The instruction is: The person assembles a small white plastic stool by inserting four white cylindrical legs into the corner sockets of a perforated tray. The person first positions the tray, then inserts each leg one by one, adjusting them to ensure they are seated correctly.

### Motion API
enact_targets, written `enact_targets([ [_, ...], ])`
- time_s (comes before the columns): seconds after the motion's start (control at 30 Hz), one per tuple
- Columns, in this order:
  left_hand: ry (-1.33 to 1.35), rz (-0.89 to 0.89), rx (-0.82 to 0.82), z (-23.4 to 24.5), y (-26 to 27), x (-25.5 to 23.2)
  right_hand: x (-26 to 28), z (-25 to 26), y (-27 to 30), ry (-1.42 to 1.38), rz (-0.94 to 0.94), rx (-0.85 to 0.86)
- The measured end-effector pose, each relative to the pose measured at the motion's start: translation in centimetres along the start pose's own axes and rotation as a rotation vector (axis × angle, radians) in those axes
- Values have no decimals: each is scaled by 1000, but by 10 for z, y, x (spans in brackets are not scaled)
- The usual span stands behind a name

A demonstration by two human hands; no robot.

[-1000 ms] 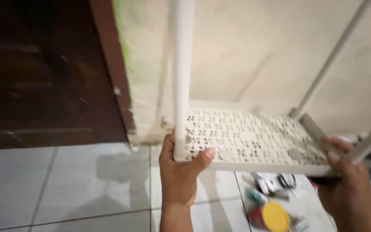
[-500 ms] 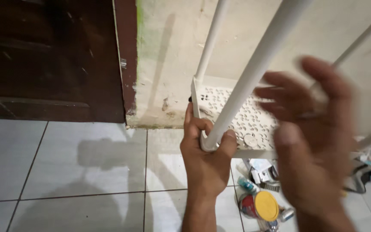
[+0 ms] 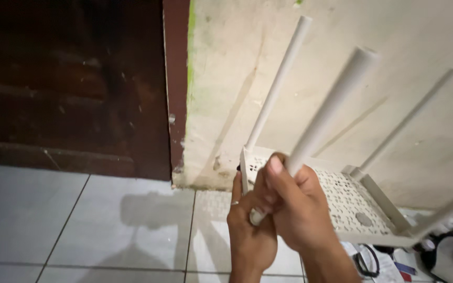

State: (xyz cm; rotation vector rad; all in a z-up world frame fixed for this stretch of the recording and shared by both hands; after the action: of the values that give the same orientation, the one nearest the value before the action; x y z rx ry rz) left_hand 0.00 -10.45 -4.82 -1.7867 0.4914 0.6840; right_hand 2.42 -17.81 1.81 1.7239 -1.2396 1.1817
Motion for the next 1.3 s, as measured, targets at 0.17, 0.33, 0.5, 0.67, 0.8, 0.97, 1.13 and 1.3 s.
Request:
enact_targets([
  [0.17, 603, 500, -356, -21, 10, 23, 20, 14, 3, 31, 104, -140],
  [0.33, 1203, 653, -565, -27, 18, 17, 19, -14, 10, 107, 136, 148],
  [0.5, 328, 241, -96, -12, 25, 16, -10, 4, -7, 4, 21, 93],
  [0.67, 363, 486, -130, -16, 51, 28, -21, -4, 6, 340, 197, -296],
  [0.8, 623, 604, -196, -15, 39, 24, -13, -11, 10, 262, 193, -403],
  [0.97, 930, 1014, -652, -12, 54, 35, -8, -15, 12, 245, 188, -456],
  [1.13, 644, 395, -367, 8, 48, 41, -16, -25, 6, 74, 172, -240],
  [1.3, 255, 316, -233, 17, 83, 67, -16, -24, -11, 92, -129, 442],
])
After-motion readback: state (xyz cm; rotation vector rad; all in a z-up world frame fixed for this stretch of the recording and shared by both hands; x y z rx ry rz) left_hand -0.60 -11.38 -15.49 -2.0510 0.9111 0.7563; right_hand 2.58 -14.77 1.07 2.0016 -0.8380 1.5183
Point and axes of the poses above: each hand's wrist, its own y-axis away from the middle knuckle, its own z-axis out of the back of the hand, x = y × z, the point moved 5 cm from there along -y, towards the middle knuckle, and after that the axes turned 15 degrees about -z, right-handed, at the moved point
